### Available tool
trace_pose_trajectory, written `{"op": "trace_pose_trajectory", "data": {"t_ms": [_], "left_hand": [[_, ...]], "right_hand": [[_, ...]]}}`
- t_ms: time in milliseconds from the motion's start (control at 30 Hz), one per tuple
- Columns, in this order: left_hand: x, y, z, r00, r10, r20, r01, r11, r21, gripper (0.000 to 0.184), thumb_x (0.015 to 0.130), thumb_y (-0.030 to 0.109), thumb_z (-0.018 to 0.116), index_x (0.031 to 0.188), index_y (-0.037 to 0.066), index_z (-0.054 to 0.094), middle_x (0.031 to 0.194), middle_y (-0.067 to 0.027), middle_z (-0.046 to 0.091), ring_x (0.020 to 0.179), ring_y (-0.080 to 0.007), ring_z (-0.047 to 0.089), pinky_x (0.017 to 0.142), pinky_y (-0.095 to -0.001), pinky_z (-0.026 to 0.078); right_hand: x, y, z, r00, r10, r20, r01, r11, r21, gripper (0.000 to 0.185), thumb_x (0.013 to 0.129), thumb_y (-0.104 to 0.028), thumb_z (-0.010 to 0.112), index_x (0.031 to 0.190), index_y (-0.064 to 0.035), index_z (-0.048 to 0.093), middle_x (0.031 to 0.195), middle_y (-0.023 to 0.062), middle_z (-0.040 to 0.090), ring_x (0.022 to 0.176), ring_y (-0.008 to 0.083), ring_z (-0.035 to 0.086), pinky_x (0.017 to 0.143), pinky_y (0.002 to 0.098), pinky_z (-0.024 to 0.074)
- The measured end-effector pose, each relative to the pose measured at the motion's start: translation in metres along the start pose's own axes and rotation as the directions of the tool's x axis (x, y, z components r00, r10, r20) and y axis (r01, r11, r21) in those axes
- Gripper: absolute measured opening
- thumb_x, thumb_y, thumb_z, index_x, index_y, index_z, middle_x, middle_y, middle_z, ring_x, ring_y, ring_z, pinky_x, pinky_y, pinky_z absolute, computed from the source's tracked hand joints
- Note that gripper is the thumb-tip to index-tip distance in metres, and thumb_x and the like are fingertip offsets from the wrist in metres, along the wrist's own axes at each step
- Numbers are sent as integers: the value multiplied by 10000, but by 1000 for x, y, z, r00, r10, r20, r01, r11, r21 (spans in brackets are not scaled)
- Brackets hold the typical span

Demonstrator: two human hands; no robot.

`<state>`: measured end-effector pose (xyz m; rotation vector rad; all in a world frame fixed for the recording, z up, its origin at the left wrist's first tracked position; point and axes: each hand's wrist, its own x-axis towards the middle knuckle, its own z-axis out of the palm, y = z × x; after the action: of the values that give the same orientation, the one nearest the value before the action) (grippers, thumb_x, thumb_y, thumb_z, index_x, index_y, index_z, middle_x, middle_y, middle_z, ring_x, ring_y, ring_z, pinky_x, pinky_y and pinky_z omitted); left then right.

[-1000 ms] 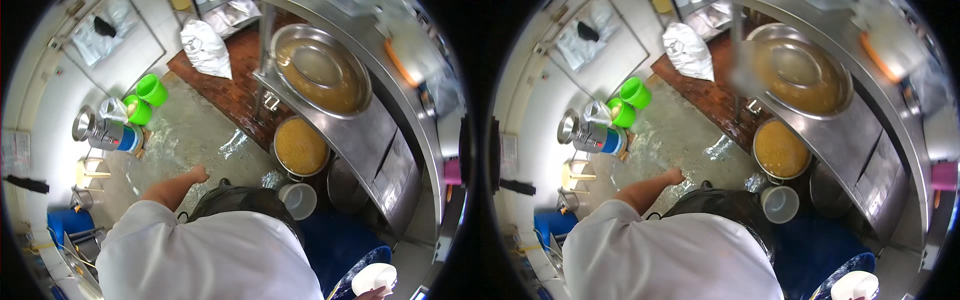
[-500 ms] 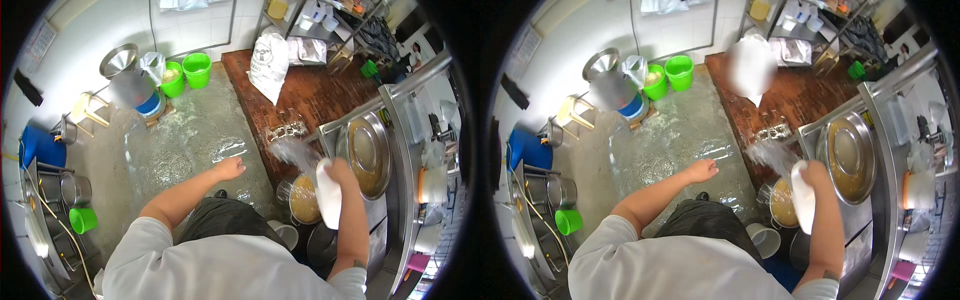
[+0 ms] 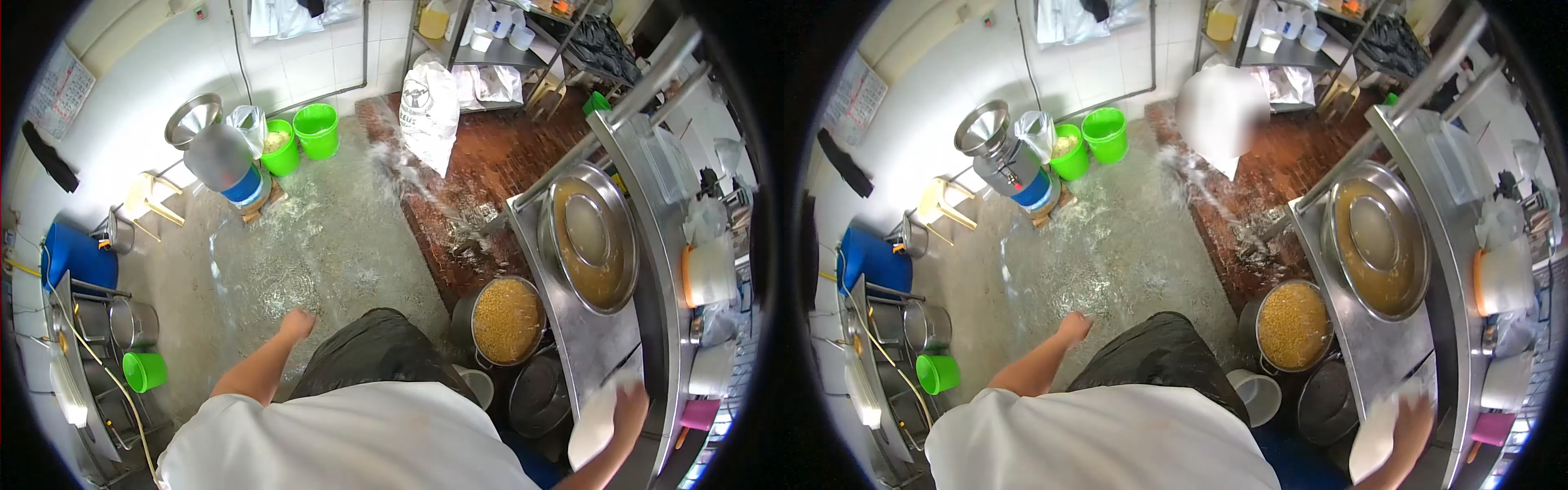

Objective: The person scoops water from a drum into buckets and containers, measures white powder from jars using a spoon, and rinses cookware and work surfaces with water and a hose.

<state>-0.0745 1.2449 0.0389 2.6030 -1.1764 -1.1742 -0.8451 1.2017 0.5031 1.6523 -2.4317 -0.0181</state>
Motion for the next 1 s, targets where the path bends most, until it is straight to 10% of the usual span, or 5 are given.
{"op": "trace_pose_trajectory", "data": {"t_ms": [67, 100, 167, 500, 1000], "left_hand": [[29, -10, 30, 944, 326, 52, -328, 908, 262, 540, 922, 436, 642, 1047, -86, 707, 1111, -332, 705, 1092, -491, 677, 953, -543, 530], [4, 31, 8, 963, 266, 30, -267, 947, 179, 533, 923, 432, 636, 1061, -77, 712, 1121, -328, 706, 1095, -490, 676, 956, -543, 531], [-31, 130, -20, 968, 250, 22, -251, 961, 121, 511, 930, 417, 623, 1082, -61, 719, 1139, -317, 708, 1104, -485, 673, 962, -541, 531], [-112, 349, 12, 555, 822, 124, -832, 546, 101, 415, 962, 414, 655, 1007, 2, 683, 1002, -251, 719, 967, -446, 688, 840, -534, 533], [-94, 326, 26, 600, 747, 285, -800, 571, 186, 385, 958, 411, 662, 983, 29, 690, 937, -238, 718, 900, -437, 691, 784, -522, 535]], "right_hand": [[-73, 131, 10, 967, 211, 140, -213, 977, -4, 527, 879, -256, 724, 1228, 123, 611, 1188, 338, 668, 1166, 539, 595, 1023, 549, 480], [-125, 275, 71, 999, 20, -38, -29, 967, -251, 484, 926, -284, 713, 1228, 88, 639, 1118, 298, 707, 1047, 473, 683, 897, 509, 548], [-213, 329, 60, 960, 267, 80, -201, 861, -467, 449, 979, -395, 741, 998, 50, 684, 818, 201, 706, 752, 385, 693, 680, 493, 582], [-326, 325, 215, 685, 687, 242, -631, 726, -272, 456, 978, -408, 738, 1010, 44, 689, 835, 206, 713, 768, 381, 701, 696, 498, 583], [-307, 301, 270, 677, 695, 243, -662, 719, -212, 469, 975, -429, 733, 1029, 36, 697, 860, 215, 723, 792, 376, 712, 720, 505, 584]]}}
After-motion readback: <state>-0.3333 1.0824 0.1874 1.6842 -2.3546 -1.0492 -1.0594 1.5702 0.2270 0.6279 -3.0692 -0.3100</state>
